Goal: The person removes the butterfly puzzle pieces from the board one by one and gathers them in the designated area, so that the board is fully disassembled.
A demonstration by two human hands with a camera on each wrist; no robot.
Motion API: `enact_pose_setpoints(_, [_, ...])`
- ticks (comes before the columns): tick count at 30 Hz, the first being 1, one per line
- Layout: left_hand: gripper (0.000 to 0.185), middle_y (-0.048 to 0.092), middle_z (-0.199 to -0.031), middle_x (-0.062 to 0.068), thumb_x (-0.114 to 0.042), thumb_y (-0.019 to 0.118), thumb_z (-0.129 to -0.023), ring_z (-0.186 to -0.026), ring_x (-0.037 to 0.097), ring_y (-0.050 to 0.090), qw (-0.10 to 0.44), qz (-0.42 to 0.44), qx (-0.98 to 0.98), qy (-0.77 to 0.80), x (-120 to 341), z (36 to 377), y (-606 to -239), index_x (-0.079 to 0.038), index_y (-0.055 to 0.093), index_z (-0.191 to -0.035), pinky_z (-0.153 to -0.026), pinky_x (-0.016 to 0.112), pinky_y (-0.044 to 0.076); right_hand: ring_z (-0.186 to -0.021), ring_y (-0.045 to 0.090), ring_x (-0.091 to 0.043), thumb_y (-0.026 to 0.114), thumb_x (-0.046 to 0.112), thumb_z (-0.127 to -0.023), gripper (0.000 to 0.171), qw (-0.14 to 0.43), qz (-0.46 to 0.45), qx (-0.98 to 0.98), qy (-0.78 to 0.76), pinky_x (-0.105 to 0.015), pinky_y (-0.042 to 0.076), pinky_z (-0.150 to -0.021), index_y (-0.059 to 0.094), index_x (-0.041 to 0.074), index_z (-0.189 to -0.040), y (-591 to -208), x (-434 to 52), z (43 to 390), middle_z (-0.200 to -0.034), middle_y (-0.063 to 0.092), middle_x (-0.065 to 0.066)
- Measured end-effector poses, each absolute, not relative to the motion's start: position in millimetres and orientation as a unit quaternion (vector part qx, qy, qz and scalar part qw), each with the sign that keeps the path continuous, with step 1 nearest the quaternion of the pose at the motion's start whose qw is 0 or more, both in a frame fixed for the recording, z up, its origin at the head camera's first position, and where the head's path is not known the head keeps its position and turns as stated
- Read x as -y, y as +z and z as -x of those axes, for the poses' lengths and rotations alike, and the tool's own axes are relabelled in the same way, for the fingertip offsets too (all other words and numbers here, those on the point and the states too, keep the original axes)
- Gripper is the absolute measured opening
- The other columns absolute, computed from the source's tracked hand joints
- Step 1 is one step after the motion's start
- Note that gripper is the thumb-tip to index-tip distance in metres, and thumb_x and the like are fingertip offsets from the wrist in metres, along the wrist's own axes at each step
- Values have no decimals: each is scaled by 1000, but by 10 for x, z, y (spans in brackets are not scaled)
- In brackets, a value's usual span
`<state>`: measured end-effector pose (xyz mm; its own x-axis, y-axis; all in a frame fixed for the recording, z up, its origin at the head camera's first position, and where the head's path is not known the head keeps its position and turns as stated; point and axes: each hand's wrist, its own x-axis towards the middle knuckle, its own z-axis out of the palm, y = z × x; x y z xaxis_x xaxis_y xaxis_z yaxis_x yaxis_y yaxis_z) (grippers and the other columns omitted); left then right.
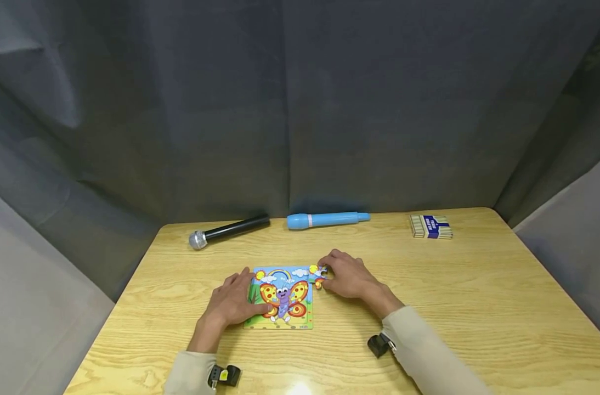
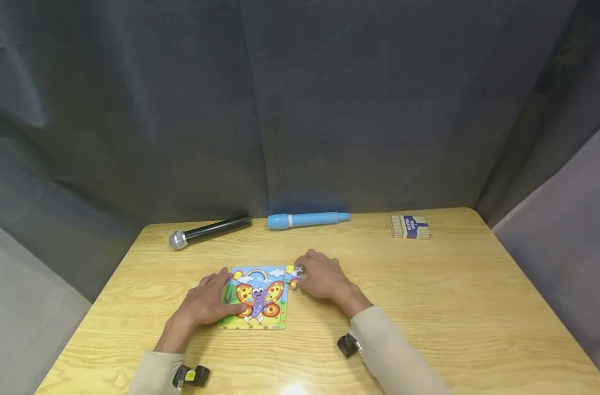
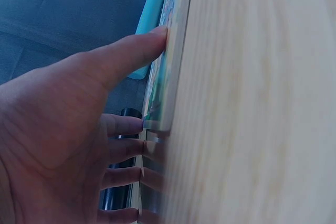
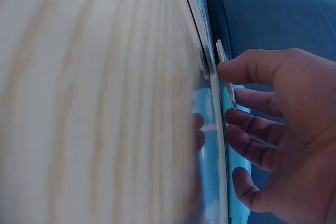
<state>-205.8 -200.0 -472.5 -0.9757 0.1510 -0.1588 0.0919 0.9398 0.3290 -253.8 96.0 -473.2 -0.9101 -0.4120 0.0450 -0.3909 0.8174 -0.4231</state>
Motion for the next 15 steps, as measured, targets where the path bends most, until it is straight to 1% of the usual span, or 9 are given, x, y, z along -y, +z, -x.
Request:
enact_pose_setpoints(2, [102,28,-160,10,-69,69,-72,-144,36,28,90,-62,-980,165,2001,2059,-4729,-14,36,-151,-108,63,30,-109,57,-16,73,29,-82,38,25,209,-954,-216,-39,40,-76,66,19,-119,-4728,-1005,2538,-115,59,4])
enact_pose_setpoints(9, [102,28,-160,10,-66,71,-73,-145,36,28,89,-61,-979,173,2005,2058,-4732,-12,34,-151,-107,64,29,-98,53,-13,75,30,-83,38,40,207,-956,-206,-35,36,-71,68,20,-119,-4745,-1125,2548,-108,56,4])
enact_pose_setpoints(15, [102,29,-159,11,-65,71,-73,-145,36,28,87,-61,-979,175,2008,2058,-4729,-11,34,-151,-108,64,29,-98,53,-14,74,29,-84,38,42,207,-956,-203,-36,37,-71,68,21,-120,-4768,-1158,2565,-108,57,3])
